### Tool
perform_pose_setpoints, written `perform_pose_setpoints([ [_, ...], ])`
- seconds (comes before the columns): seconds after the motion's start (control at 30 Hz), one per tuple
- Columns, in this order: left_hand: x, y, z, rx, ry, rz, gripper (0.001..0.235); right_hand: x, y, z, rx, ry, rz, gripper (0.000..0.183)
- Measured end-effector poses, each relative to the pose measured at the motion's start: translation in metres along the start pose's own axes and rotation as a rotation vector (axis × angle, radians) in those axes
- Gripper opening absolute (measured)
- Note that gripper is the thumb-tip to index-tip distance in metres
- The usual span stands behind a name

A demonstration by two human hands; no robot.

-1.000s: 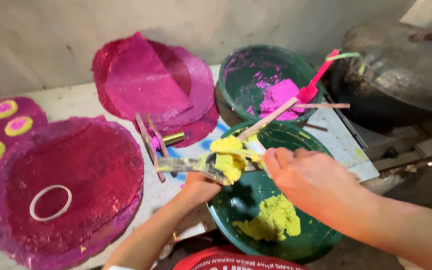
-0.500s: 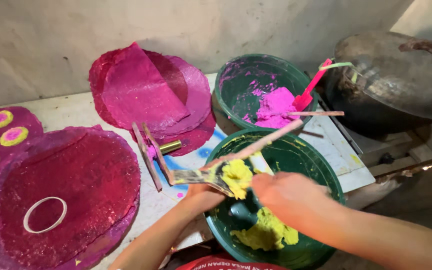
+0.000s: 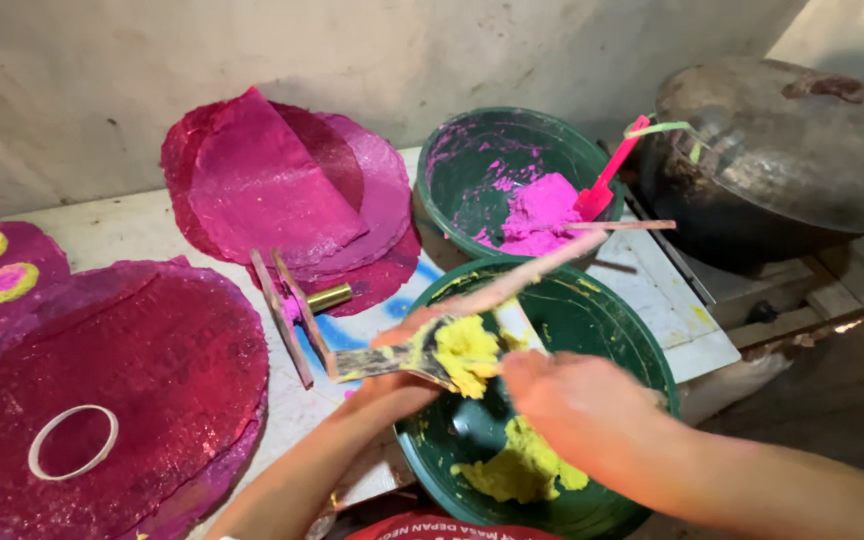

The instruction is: The person applies yellow dough onto purple discs using a wooden mold and a thin stick before stacking the decorated items.

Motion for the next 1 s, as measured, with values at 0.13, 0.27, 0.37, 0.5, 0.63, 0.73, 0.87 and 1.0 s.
perform_pose_setpoints([
  [0.13, -0.032, 0.013, -0.015, -0.267, -0.174, 0.227, 0.046, -0.052, 0.024, 0.045, 0.146, -0.089, 0.085, 0.033],
  [0.27, -0.021, 0.016, -0.009, -0.104, 0.028, -0.505, 0.066, -0.009, 0.013, 0.013, 0.105, -0.069, 0.116, 0.026],
  [0.37, 0.003, 0.007, -0.005, 0.090, 0.108, -0.018, 0.059, 0.028, -0.011, -0.019, 0.074, -0.063, 0.208, 0.016],
  [0.5, 0.001, -0.010, -0.002, 0.017, 0.061, -0.500, 0.059, -0.010, -0.014, -0.007, 0.028, 0.122, -0.099, 0.018],
  [0.63, -0.044, -0.018, -0.004, -0.063, 0.115, 0.242, 0.049, -0.053, 0.010, 0.051, 0.543, -0.213, -0.031, 0.038],
  [0.73, -0.047, -0.010, -0.008, 0.033, 0.251, -0.056, 0.046, -0.032, 0.010, 0.040, 0.206, 0.494, -0.648, 0.051],
  [0.87, -0.018, -0.005, -0.018, 0.097, 0.395, -0.230, 0.042, 0.055, -0.020, -0.002, 0.133, 0.857, -0.830, 0.044],
  [1.0, -0.031, -0.001, -0.032, 0.036, 0.430, -0.601, 0.039, 0.095, -0.035, 0.016, 0.193, 0.626, -1.138, 0.043],
])
Point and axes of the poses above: each hand's wrist, its own z-axis away from the middle knuckle, its own x-axis out of the palm, y = z × x, the point moved 2 cm from there along -z, towards the middle knuckle, and after that the axes turned 1 degree about -y, right-handed, at the moved point
